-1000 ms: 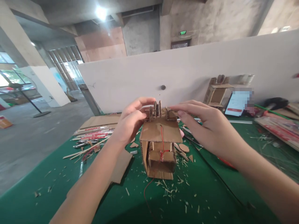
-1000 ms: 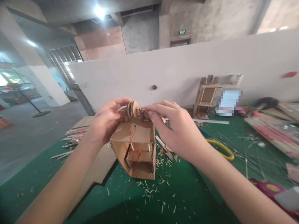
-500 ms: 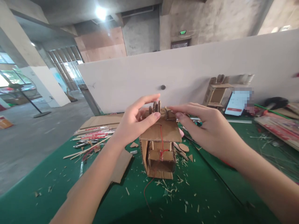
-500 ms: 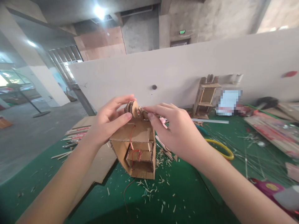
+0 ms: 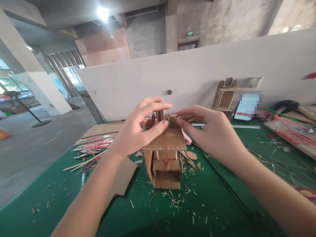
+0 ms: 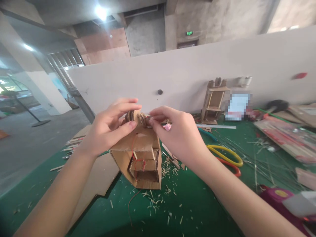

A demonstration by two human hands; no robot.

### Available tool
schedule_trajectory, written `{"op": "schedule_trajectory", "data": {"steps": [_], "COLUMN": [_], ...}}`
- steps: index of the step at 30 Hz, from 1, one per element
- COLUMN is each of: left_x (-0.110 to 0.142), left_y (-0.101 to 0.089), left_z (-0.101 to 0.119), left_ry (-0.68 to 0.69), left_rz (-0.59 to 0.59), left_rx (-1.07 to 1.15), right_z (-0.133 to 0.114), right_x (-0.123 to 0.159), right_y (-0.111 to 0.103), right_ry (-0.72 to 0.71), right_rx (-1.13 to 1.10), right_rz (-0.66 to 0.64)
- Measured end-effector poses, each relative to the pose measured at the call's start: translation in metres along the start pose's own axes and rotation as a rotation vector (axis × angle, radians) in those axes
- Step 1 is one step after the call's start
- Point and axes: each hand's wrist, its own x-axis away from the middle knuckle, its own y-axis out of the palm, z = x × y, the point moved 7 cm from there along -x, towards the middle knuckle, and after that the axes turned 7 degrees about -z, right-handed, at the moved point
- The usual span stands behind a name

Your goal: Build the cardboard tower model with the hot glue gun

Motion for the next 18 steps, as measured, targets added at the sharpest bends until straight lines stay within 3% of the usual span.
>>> {"op": "schedule_trajectory", "data": {"steps": [7, 18], "left_x": [-0.013, -0.011], "left_y": [0.007, 0.012], "left_z": [0.022, 0.019], "left_ry": [0.054, 0.03], "left_rz": [-0.133, -0.131], "left_rx": [-0.304, -0.304], "right_z": [-0.001, 0.001], "right_x": [-0.006, -0.005], "right_y": [0.0, 0.0], "right_ry": [0.036, 0.093], "right_rx": [-0.069, -0.077], "right_rz": [-0.049, -0.048]}}
